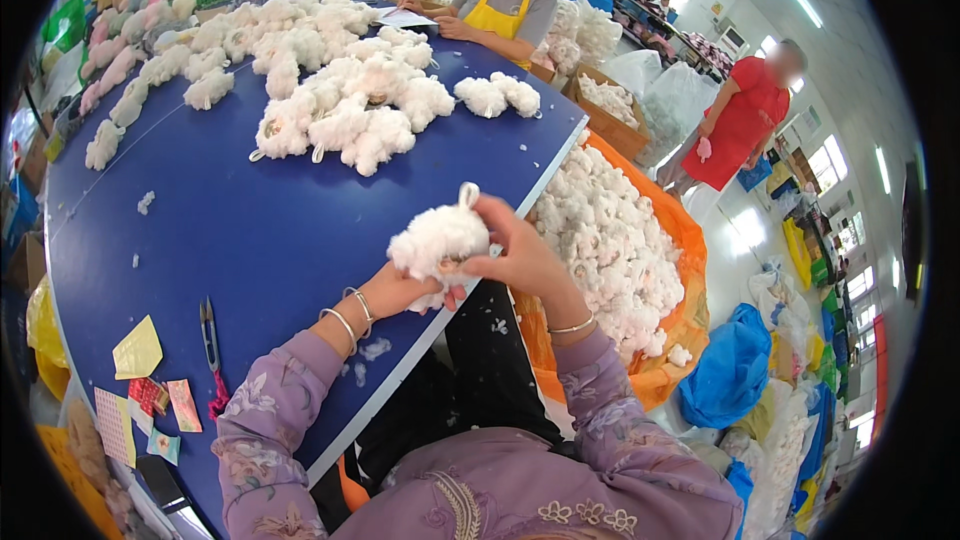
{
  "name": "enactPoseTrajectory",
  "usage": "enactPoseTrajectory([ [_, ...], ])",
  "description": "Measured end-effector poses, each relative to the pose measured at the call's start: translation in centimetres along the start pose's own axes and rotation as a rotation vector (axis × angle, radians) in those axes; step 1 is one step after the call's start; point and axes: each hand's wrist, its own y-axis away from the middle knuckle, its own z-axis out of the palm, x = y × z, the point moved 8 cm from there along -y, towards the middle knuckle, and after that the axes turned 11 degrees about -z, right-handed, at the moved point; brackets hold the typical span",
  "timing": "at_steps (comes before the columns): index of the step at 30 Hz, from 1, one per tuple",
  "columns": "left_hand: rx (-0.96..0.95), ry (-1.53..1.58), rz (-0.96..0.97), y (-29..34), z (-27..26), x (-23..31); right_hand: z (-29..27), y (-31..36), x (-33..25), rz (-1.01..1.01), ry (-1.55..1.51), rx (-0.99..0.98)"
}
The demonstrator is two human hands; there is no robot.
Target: The person repeatedly picks up small white plush toys and stuffs them with white fiberfill by hand. They then place the stuffed toys on a blue table. The process is repeated continuously throughout the clip.
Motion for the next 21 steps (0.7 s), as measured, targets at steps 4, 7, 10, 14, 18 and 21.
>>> enactPoseTrajectory([
  [4,-0.003,0.034,-0.130,0.0,-0.3,-0.6,2.2,0.1,0.0,0.084,-0.123,-0.058],
  [7,0.010,0.021,-0.055,-0.2,-0.4,-0.6,2.8,0.1,-0.7,0.168,-0.255,-0.049],
  [10,0.018,-0.016,-0.099,-0.5,-0.9,-1.1,2.8,0.0,-0.9,0.170,-0.315,0.047],
  [14,0.079,-0.192,-0.069,-0.9,-0.9,-1.4,2.8,0.3,0.2,0.090,-0.195,0.050],
  [18,0.103,-0.284,-0.131,-0.7,-0.7,-1.5,2.9,0.4,0.3,0.079,-0.134,0.057],
  [21,0.105,-0.251,-0.112,-0.5,-0.4,-1.0,2.9,0.5,0.2,0.097,-0.119,0.059],
])
